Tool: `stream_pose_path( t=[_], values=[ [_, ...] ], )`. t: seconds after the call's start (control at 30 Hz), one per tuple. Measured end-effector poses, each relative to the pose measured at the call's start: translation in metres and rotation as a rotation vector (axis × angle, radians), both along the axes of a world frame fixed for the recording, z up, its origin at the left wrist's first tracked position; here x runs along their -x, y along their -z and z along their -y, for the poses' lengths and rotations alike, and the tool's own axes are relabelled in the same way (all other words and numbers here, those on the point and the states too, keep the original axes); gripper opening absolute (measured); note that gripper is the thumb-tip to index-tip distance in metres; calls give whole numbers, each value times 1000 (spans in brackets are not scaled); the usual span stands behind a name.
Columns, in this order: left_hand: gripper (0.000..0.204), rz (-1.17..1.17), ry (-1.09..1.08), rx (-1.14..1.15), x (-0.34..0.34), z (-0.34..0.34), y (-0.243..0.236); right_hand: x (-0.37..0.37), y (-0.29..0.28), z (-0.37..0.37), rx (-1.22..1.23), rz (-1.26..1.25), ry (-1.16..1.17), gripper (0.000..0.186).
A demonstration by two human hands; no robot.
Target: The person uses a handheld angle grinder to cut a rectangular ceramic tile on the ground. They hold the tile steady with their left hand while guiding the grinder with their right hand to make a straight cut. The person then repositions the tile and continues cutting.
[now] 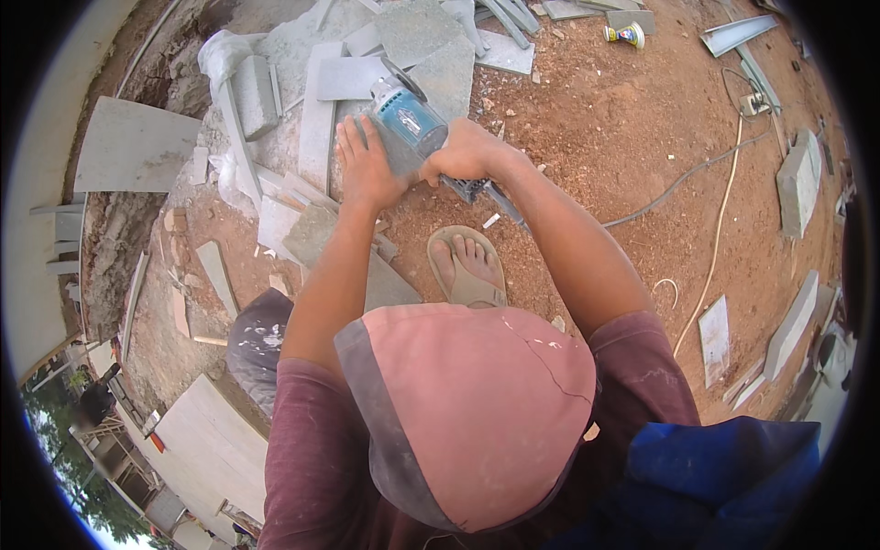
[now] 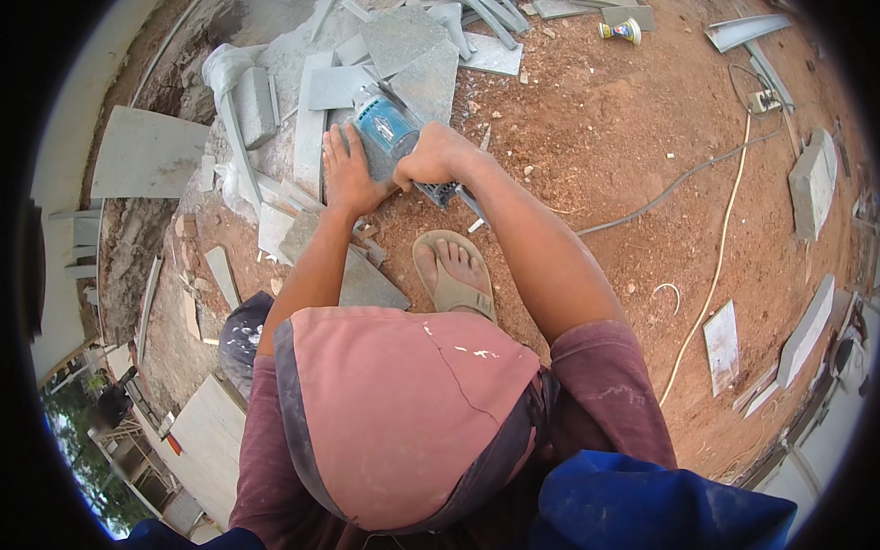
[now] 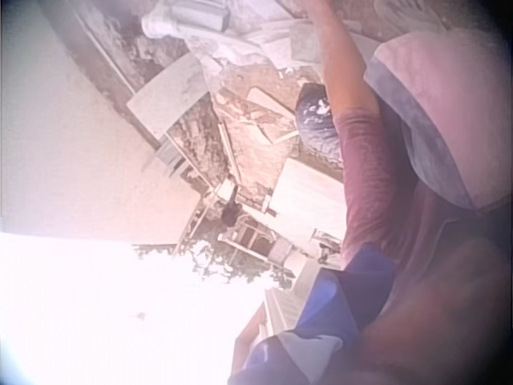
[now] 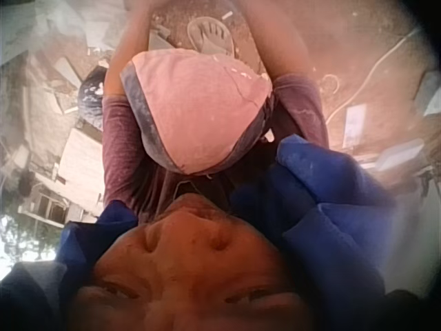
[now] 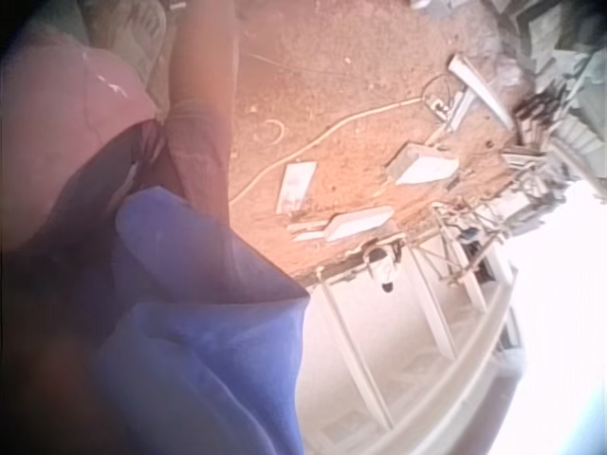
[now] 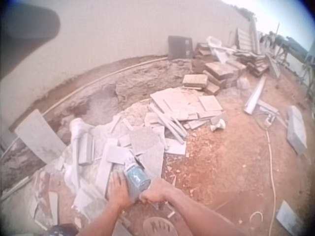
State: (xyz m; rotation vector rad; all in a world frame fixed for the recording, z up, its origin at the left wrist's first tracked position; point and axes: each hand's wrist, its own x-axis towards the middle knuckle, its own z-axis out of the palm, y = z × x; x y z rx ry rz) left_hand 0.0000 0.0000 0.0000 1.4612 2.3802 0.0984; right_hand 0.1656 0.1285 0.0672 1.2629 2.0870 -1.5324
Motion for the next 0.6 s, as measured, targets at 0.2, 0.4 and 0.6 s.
stream_pose_path(
  t=[0.2, 0.4, 0.6],
  values=[
    [146, -1, -2, 18, 2, 5, -4, 0, 1, 6, 5, 16, 19, 49],
    [145, 0, -3, 7, 4, 5, -3, 0, 2, 7, -1, 12, 25, 50],
    [145, 9, -9, 12, 3, 5, -3, 1, 2, 3, 7, 8, 11, 49]
  ],
)
